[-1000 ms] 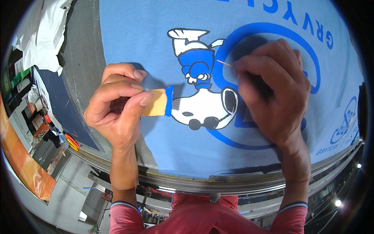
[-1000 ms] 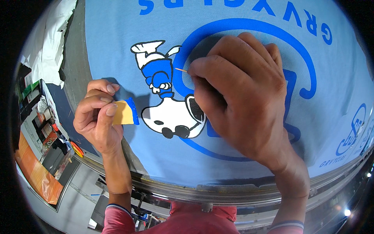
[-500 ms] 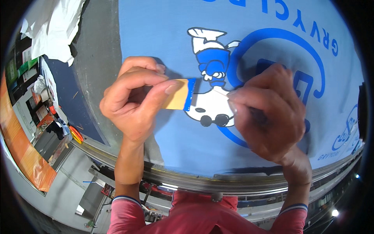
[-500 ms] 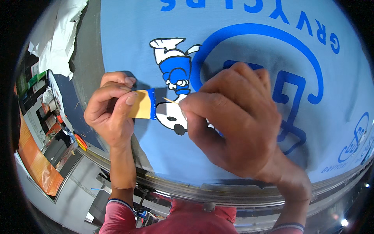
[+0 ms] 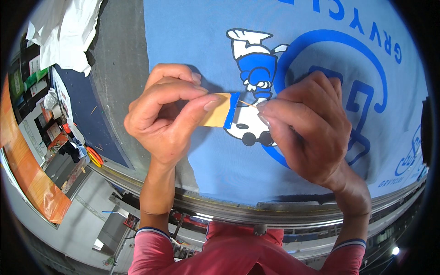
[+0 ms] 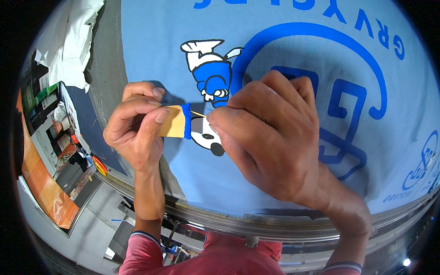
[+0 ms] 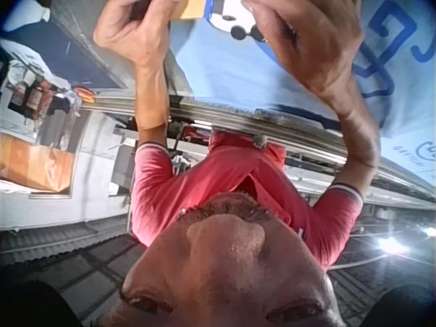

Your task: The person uses a small brush to apply blue paint to the outline of a cartoon character on a light blue t-shirt. They hold a yellow sponge in their left hand and carefully paint the edges of the character's head and body. The person repositions the shirt on the table to access different areas of the design.

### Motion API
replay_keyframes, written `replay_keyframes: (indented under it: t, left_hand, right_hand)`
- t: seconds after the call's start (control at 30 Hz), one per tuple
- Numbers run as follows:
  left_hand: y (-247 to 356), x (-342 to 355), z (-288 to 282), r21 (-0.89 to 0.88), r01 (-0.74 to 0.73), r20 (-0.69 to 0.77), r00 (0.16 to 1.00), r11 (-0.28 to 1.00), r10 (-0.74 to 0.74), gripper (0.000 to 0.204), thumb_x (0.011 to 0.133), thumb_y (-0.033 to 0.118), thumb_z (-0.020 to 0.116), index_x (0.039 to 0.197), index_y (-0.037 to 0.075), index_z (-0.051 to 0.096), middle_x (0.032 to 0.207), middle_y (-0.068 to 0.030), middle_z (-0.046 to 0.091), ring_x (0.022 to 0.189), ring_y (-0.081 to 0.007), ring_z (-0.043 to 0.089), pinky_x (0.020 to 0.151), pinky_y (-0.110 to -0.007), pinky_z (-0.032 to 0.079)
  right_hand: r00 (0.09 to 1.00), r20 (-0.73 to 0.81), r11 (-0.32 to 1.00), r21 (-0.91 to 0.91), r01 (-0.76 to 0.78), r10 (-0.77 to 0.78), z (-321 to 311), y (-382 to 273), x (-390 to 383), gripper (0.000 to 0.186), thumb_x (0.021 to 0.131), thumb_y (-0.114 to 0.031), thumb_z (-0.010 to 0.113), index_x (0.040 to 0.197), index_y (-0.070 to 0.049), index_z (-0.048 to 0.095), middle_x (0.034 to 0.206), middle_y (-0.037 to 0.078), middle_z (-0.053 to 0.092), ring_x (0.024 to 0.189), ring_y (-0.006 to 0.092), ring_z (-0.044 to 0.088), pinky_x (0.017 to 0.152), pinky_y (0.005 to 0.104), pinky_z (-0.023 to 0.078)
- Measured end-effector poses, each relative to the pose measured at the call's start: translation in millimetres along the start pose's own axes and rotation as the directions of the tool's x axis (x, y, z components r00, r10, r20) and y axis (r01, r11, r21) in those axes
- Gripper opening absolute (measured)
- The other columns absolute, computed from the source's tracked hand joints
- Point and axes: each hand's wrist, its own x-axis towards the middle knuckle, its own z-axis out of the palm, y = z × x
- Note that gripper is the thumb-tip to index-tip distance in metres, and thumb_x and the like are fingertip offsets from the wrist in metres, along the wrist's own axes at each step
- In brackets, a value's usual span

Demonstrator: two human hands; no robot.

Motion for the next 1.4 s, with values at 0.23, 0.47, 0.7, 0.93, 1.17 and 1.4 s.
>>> replay_keyframes:
  t: [0.23, 0.47, 0.7, 0.93, 1.17, 1.4]
  left_hand:
    - [-1, 0, -1, 0.017, -0.010, 0.016, 1.000, 1.000, 0.009, 0.020, 0.064, -0.007, 0.081, 0.080, -0.004, 0.068, 0.074, -0.0116, 0.067, 0.079, -0.0220, 0.063, 0.067, -0.030, 0.050]
    - [0, 0, -3, 0.010, 0.009, 0.006, 1.000, 1.000, -0.009, 0.017, 0.067, -0.008, 0.077, 0.079, -0.004, 0.067, 0.072, -0.0100, 0.066, 0.080, -0.0244, 0.062, 0.068, -0.032, 0.051]
    - [-2, -2, -6, 0.022, 0.010, 0.018, 1.000, 1.000, -0.011, 0.018, 0.067, -0.007, 0.077, 0.080, -0.003, 0.065, 0.073, -0.0104, 0.066, 0.082, -0.0260, 0.062, 0.071, -0.035, 0.051]
    - [0, -2, -5, 0.042, 0.015, 0.023, 1.000, 0.999, -0.016, 0.019, 0.068, -0.006, 0.078, 0.081, -0.002, 0.065, 0.072, -0.0103, 0.066, 0.083, -0.0267, 0.062, 0.072, -0.036, 0.050]
    - [0, -1, -5, 0.034, 0.014, 0.033, 0.999, 0.999, -0.015, 0.019, 0.067, -0.006, 0.078, 0.080, -0.002, 0.065, 0.072, -0.0103, 0.066, 0.083, -0.0264, 0.061, 0.072, -0.035, 0.051]
    - [-1, -2, -6, 0.023, -0.005, 0.037, 0.999, 1.000, 0.005, 0.020, 0.066, -0.006, 0.078, 0.081, -0.002, 0.065, 0.072, -0.0105, 0.066, 0.083, -0.0258, 0.061, 0.073, -0.035, 0.051]
  right_hand:
    - [1.000, -0.023, 1.000, 0.022, -0.001, 0.002, -1, 0, 1, 0.030, 0.065, 0.006, 0.070, 0.093, -0.004, 0.064, 0.076, 0.009, 0.059, 0.063, 0.0213, 0.050, 0.060, 0.0335, 0.034]
    - [0.991, -0.077, 0.985, -0.126, -0.120, 0.111, -19, 0, 1, 0.021, 0.063, 0.009, 0.068, 0.082, 0.000, 0.065, 0.073, 0.010, 0.058, 0.065, 0.0224, 0.052, 0.061, 0.0332, 0.039]
    - [0.987, -0.036, 0.957, -0.239, -0.162, 0.158, -23, 4, 0, 0.016, 0.066, 0.001, 0.070, 0.081, -0.004, 0.068, 0.072, 0.006, 0.058, 0.066, 0.0210, 0.052, 0.064, 0.0340, 0.037]
    - [0.987, -0.021, 0.951, -0.264, -0.162, 0.162, -22, 6, 1, 0.014, 0.067, -0.001, 0.070, 0.079, -0.006, 0.068, 0.071, 0.003, 0.058, 0.064, 0.0192, 0.050, 0.061, 0.0338, 0.034]
    - [0.987, -0.014, 0.954, -0.257, -0.155, 0.157, -21, 6, 2, 0.013, 0.067, -0.001, 0.072, 0.079, -0.006, 0.068, 0.071, 0.003, 0.058, 0.064, 0.0190, 0.050, 0.061, 0.0331, 0.033]
    - [0.987, -0.040, 0.950, -0.267, -0.161, 0.156, -19, 5, 1, 0.014, 0.067, 0.000, 0.071, 0.079, -0.004, 0.067, 0.072, 0.004, 0.058, 0.064, 0.0190, 0.050, 0.061, 0.0330, 0.034]
